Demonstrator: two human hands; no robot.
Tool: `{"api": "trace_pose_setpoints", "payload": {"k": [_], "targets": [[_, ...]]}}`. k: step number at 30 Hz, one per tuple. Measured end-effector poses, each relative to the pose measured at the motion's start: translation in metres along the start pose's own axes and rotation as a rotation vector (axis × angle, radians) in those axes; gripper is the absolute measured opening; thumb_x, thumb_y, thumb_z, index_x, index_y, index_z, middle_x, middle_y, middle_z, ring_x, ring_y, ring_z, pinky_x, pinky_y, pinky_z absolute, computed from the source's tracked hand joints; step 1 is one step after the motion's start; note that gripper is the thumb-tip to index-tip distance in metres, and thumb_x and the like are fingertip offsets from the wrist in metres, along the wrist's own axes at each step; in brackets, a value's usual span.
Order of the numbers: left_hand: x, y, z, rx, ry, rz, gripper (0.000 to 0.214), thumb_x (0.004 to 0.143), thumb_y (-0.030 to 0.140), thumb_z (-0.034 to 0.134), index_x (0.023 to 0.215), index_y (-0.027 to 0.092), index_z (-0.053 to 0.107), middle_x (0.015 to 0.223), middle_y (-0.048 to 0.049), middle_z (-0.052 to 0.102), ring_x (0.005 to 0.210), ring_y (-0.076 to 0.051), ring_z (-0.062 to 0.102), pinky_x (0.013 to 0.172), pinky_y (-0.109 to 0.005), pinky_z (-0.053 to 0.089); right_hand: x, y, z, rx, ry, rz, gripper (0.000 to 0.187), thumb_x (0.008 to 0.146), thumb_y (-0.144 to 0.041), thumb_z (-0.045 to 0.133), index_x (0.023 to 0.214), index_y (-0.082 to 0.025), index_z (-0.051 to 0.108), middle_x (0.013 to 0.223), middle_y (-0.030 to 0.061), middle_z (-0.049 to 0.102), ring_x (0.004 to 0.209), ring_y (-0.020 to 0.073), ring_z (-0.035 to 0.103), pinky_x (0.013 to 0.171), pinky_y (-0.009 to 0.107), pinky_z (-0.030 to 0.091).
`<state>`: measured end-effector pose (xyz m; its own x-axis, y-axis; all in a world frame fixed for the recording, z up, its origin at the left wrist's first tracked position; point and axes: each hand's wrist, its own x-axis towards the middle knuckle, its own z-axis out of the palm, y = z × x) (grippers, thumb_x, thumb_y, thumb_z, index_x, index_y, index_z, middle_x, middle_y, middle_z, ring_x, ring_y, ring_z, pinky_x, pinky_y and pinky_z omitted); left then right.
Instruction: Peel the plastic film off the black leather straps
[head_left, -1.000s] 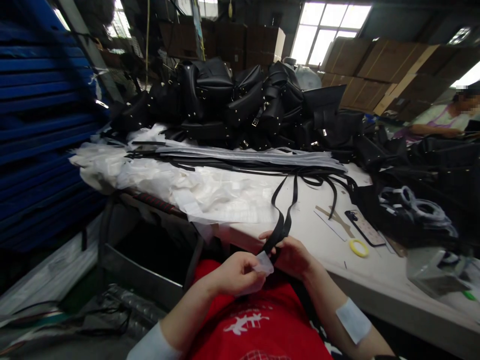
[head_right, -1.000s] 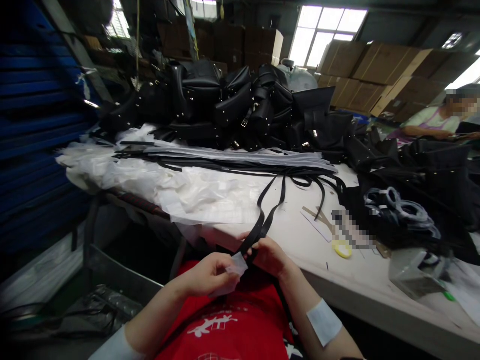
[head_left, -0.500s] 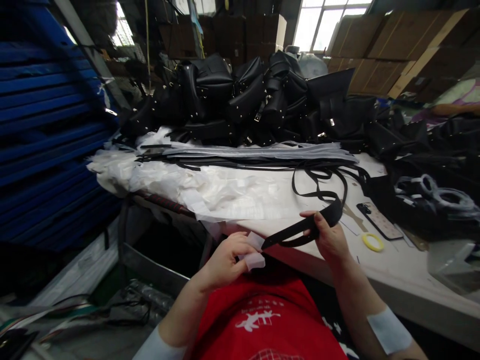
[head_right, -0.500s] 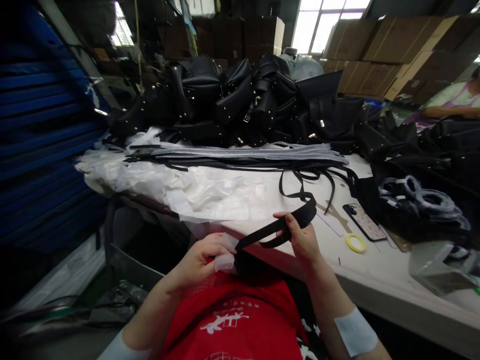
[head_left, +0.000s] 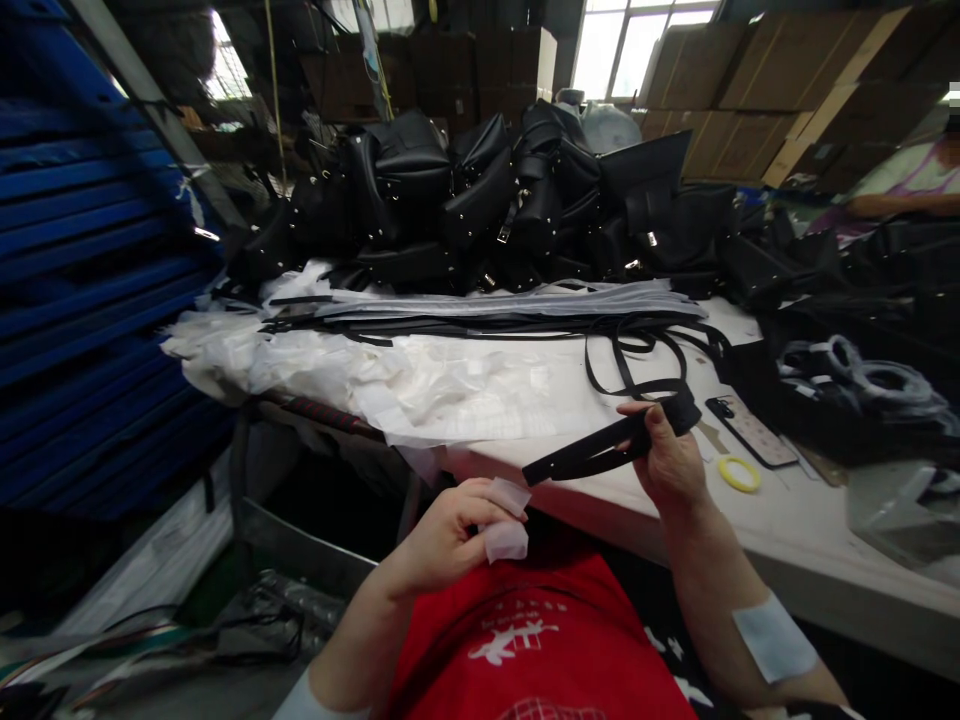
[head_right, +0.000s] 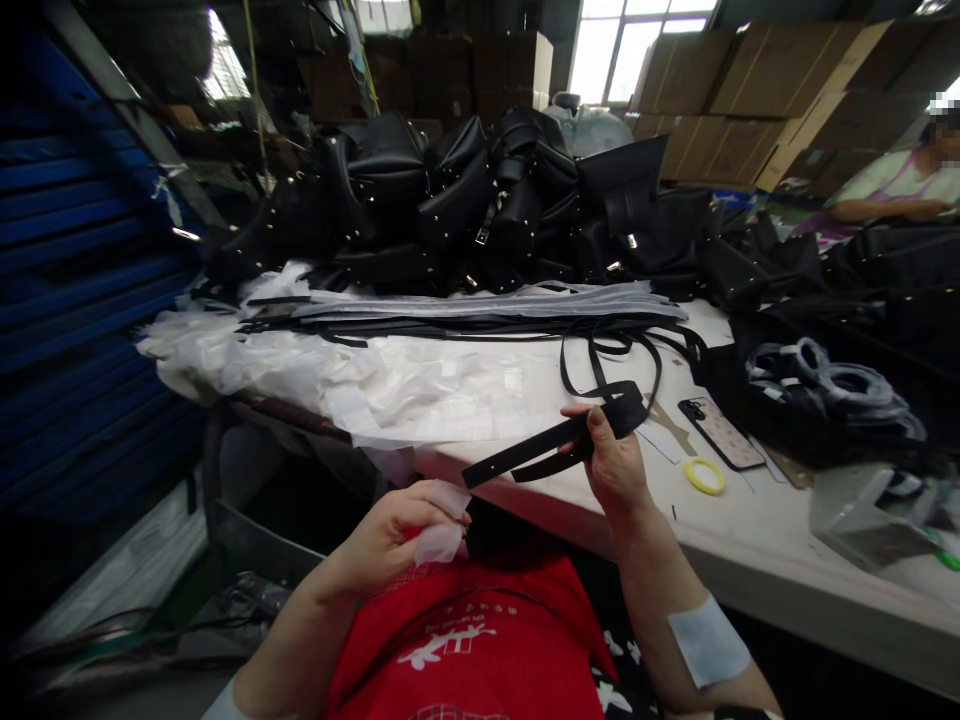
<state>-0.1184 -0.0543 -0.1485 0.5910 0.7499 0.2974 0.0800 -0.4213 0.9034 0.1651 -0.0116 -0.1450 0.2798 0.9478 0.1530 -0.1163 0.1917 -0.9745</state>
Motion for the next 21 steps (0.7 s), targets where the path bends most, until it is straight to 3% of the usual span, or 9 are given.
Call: {"api": "trace_pose_setpoints", "payload": {"k": [7, 12, 21], "targets": [[0.0, -0.001, 0.002, 0.016, -0.037, -0.057, 0.016, 0.089, 0.024, 0.063, 0.087, 0.018, 0.078, 0.096, -0.0089, 0.074, 0.094, -0.02, 0.066, 0.093, -0.033, 0.048, -0.007, 0.007, 0.002, -0.001, -0.127, 0.084, 0.041, 0.081, -0.061, 0.065, 0.089, -0.021, 0.072, 0.057, 0.001, 0.063, 0.049, 0.0162, 0.061, 0.05, 0.028, 0.048], [0.001, -0.007, 0.004, -0.002, -0.099, -0.13, 0.021, 0.087, 0.028, 0.063, 0.081, 0.014, 0.078, 0.09, -0.0094, 0.073, 0.083, -0.018, 0.066, 0.078, -0.027, 0.051, -0.007, 0.006, 0.002, -0.07, -0.261, 0.178, 0.046, 0.08, -0.063, 0.065, 0.092, -0.019, 0.073, 0.056, 0.0028, 0.064, 0.053, 0.0191, 0.064, 0.051, 0.03, 0.052], [0.004, -0.013, 0.008, -0.12, -0.167, -0.198, 0.027, 0.088, 0.035, 0.064, 0.079, 0.012, 0.077, 0.087, -0.0115, 0.074, 0.081, -0.018, 0.067, 0.076, -0.028, 0.051, 0.001, 0.004, -0.006, -0.118, -0.268, 0.163, 0.046, 0.083, -0.061, 0.064, 0.095, -0.018, 0.073, 0.057, 0.0035, 0.065, 0.051, 0.0172, 0.062, 0.048, 0.027, 0.048]]}}
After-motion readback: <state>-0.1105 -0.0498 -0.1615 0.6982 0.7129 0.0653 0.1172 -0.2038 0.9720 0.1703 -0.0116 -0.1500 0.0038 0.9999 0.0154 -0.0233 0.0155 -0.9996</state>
